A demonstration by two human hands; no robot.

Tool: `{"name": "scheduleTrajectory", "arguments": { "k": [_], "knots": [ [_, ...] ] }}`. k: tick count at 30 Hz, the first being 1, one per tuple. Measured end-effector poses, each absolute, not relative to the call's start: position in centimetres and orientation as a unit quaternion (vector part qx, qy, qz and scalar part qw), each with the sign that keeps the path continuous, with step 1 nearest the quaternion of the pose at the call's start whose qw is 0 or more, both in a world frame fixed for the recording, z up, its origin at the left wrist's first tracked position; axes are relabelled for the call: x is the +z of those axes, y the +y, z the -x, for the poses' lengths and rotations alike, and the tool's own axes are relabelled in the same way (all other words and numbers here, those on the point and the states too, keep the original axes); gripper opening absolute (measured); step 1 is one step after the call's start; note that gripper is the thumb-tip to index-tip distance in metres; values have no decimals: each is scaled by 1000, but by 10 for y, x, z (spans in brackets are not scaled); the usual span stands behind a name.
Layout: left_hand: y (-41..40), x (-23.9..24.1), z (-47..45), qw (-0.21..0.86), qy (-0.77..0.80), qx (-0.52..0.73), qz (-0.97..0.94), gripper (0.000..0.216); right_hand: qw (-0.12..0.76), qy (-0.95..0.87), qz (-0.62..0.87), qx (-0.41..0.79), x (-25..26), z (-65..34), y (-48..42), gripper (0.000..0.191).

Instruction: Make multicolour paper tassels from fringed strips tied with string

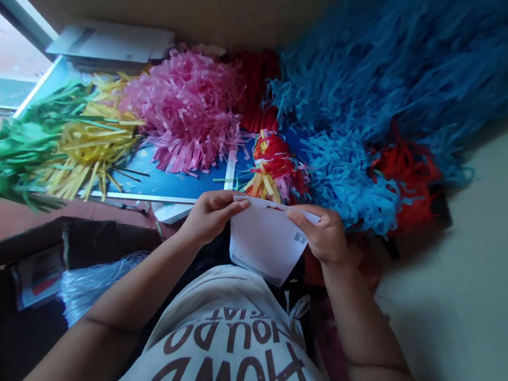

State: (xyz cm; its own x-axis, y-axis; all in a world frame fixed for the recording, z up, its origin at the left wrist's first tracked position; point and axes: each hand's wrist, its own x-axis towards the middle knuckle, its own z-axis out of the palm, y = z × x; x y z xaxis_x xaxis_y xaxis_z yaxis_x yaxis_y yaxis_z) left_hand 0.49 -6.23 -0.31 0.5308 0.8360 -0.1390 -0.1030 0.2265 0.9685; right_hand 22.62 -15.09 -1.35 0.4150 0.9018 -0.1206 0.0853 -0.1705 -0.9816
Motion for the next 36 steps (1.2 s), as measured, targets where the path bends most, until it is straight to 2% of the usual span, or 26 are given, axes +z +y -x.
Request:
{"name": "scheduleTrajectory", "arguments": {
  "k": [10,14,16,21,26,30,34,36],
  "knots": [
    [-62,-4,-8,721,392,302,-485,46,499,-426,643,395,-20,-227,-152,31],
    [-56,3,-5,684,362,286,-565,47,492,-452,637,384,-11,-224,-154,30],
    [-50,16,-5,622,334,266,-657,45,486,-463,638,376,-5,-222,-155,29],
    [-42,43,-16,377,267,146,-875,25,488,-504,624,343,5,-217,-158,25],
    [-47,29,-17,215,188,232,-930,33,512,-458,640,344,-8,-216,-168,32],
    [-44,35,-10,254,169,199,-931,42,523,-453,630,353,-8,-209,-177,41],
    [-37,51,-17,347,290,51,-890,39,541,-456,604,367,-4,-200,-180,51],
    [-40,54,-21,350,344,27,-871,43,558,-465,574,378,-12,-205,-182,53]
  ]
}}
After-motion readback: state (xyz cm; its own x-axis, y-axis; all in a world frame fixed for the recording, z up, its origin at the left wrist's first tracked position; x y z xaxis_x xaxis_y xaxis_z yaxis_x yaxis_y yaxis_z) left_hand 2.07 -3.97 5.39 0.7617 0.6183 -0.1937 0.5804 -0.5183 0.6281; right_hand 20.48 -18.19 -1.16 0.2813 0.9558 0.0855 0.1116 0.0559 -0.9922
